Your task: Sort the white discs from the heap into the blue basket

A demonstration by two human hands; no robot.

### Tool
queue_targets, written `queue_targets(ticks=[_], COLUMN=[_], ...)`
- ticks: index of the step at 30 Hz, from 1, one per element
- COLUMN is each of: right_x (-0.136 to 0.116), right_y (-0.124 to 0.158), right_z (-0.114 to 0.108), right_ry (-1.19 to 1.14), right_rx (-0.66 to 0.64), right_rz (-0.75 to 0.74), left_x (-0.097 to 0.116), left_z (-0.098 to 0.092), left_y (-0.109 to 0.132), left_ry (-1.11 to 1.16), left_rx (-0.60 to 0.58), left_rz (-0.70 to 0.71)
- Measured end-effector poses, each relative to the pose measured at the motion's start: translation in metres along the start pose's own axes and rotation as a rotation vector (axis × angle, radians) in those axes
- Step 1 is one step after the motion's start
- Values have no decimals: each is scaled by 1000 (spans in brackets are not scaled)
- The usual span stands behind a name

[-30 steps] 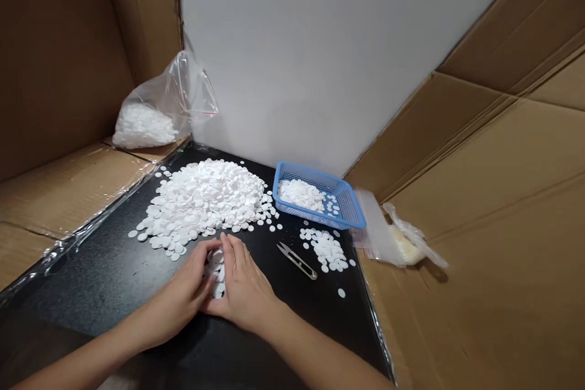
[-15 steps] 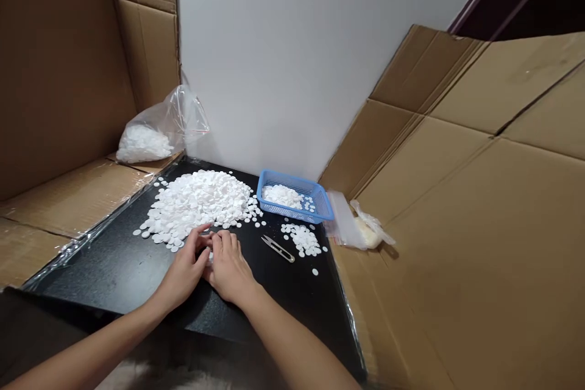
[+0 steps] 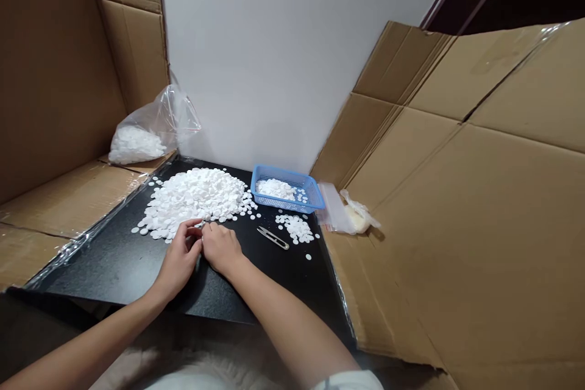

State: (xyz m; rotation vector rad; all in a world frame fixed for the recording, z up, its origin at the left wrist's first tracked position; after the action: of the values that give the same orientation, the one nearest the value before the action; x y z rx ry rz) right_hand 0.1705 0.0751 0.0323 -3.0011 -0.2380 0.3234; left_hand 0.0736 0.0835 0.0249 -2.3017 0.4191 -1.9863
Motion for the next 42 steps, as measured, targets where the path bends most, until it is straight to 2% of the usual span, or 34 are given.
queue_targets(ticks=[4,7,9,12,15,18,21,24,28,30,32,37,40,42], right_x=[-3,-2,12,61,131,191,224,236,230,214,188,103,66,47], right_y=[-1,-2,-9,-33,-61,-77,-81,-76,-60,-47,-32,6,22,21], right_z=[2,-3,-14,-44,-79,-98,-97,-92,-94,-95,-88,-45,-13,-4], right_ry=[-14,-43,-64,-84,-69,-54,-68,-102,-180,-235,-313,-577,-1179,-1483], right_rx=[-15,32,92,204,290,313,274,259,342,397,389,126,-154,-229], right_rz=[12,51,115,246,396,513,543,537,476,422,343,104,159,196], left_x=[-7,-15,-19,-17,-8,4,6,4,8,16,24,33,34,41], left_z=[-7,-13,-15,-11,2,25,51,61,55,50,46,41,42,48], left_y=[-2,-6,-8,-6,1,10,22,28,27,27,26,16,1,-12], left_ry=[57,73,71,49,17,-146,-416,-517,-527,-554,-561,-523,-517,-522], left_rx=[46,74,75,13,-121,-368,-693,-884,-902,-891,-882,-822,-721,-652], left_rz=[-28,-53,-64,-52,7,152,367,524,595,619,642,666,651,662])
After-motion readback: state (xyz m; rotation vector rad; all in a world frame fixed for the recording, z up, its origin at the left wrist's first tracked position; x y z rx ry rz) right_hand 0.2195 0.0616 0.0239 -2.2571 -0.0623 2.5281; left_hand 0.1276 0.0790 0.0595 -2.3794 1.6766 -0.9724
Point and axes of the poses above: each hand's wrist, its own y-axis away from the middle knuckle, its own z-axis out of the palm, x = y × z, the point moved 7 cm from there along -y, towards the middle knuckle, and after that the axes turned 2 degrees about y, right-handed, at the moved point
